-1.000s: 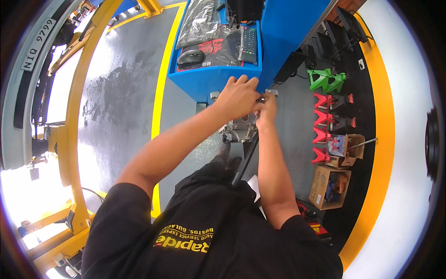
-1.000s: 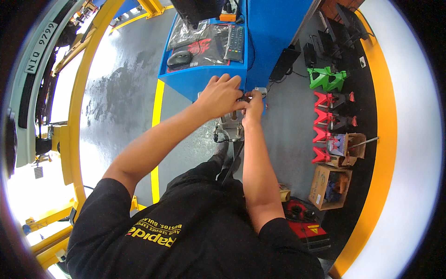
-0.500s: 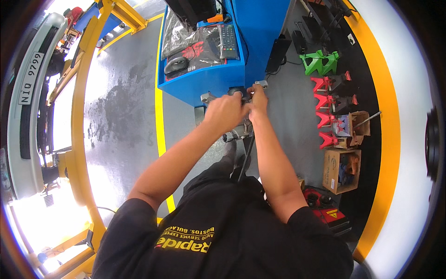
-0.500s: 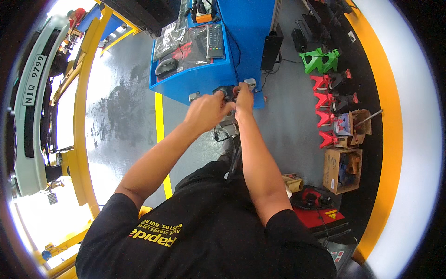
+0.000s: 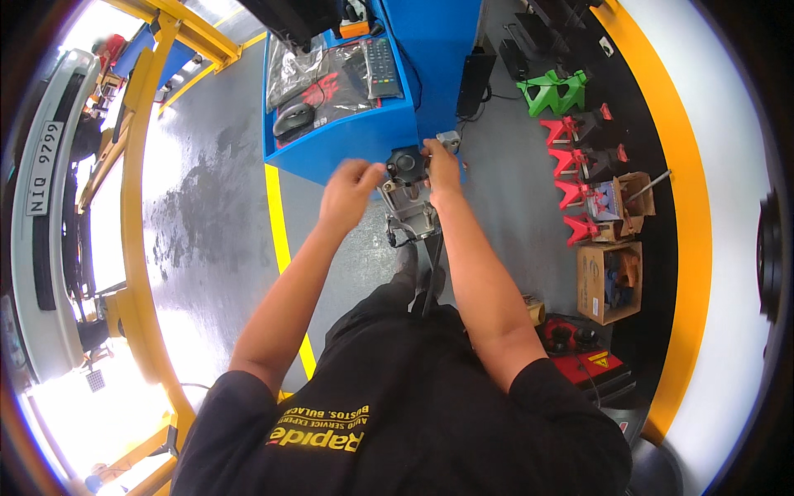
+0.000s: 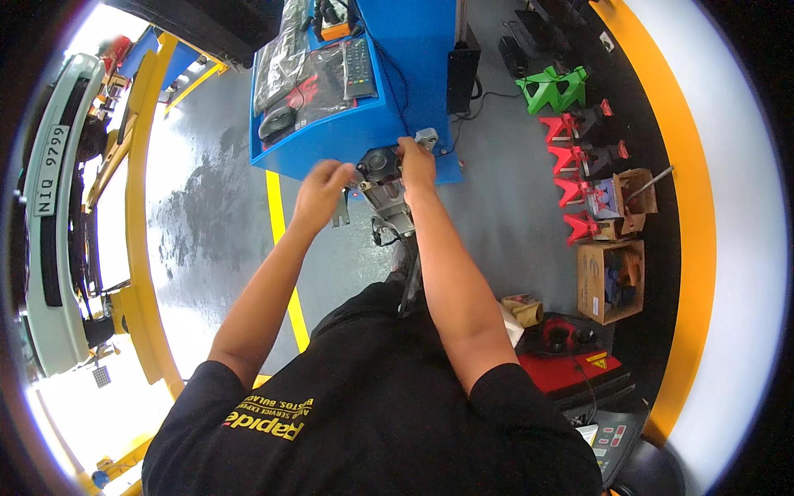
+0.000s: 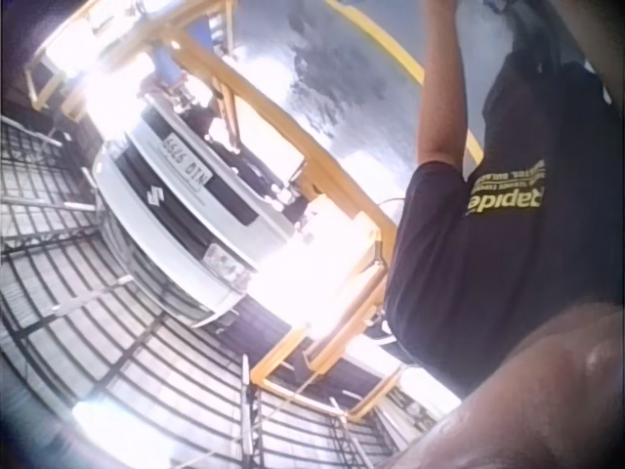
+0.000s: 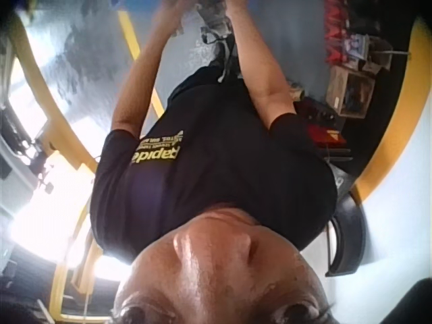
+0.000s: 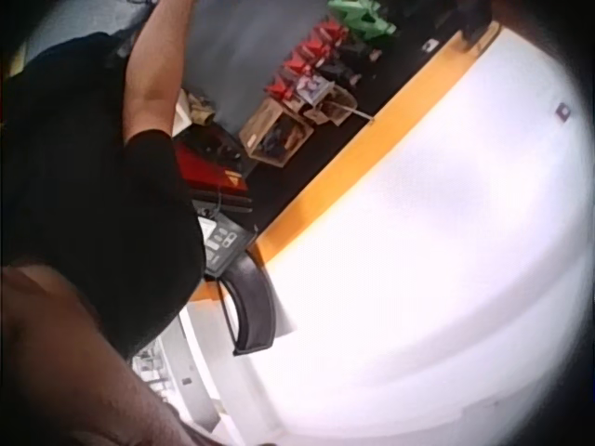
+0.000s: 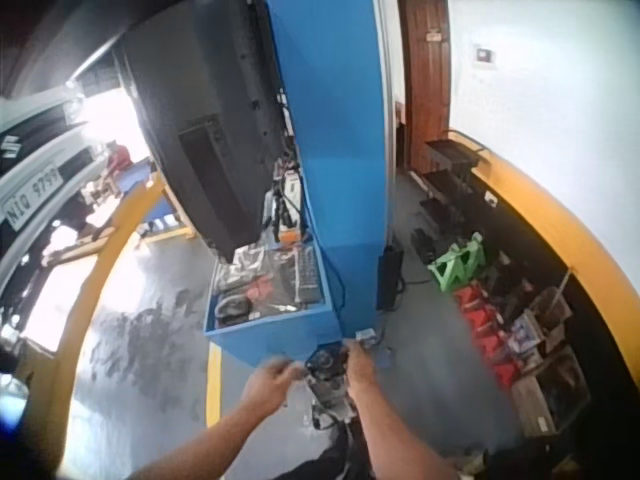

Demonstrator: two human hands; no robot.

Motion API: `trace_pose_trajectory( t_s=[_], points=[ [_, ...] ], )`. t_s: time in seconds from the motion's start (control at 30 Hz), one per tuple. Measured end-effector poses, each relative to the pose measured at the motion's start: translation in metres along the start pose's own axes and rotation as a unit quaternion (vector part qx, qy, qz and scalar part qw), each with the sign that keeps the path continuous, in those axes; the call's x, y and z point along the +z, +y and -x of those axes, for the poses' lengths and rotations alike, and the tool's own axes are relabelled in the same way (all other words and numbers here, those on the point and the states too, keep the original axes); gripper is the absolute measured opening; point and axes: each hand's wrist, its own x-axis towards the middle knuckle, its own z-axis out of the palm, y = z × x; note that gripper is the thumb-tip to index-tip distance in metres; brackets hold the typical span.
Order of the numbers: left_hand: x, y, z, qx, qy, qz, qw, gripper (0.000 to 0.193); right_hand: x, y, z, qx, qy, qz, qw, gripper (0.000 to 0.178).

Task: The person attaches wheel alignment sensors to a car tire on a lift, adjusts the sensors, and then operates the lift controls to raise the vehicle.

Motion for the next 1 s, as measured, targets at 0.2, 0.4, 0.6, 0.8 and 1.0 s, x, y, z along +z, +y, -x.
trace_pose_trajectory(
  t_s=[0.2, 0.4, 0.6, 0.8, 1.0],
  points=[
    [0.063, -0.069, -0.026, -0.247, 0.075, 0.417, 0.872, 0.040, 0.001, 0.009, -0.004, -0.063, -0.021, -0.019, 0.998, 0.026],
    [0.099, -0.087, -0.045, -0.214, 0.134, 0.399, 0.881, 0.033, 0.000, 0.009, -0.004, -0.068, -0.023, -0.021, 0.997, 0.026],
    [0.093, -0.071, -0.030, -0.199, 0.115, 0.435, 0.871, 0.028, -0.017, 0.035, 0.006, -0.122, 0.008, -0.048, 0.991, 0.026],
    [0.086, -0.068, -0.034, -0.114, 0.125, 0.330, 0.929, 0.026, -0.021, 0.029, 0.012, -0.081, 0.007, -0.141, 0.987, 0.026],
    [0.081, -0.063, -0.045, -0.151, 0.128, 0.347, 0.917, 0.028, -0.014, 0.016, 0.010, -0.050, 0.018, -0.097, 0.994, 0.029]
  ],
)
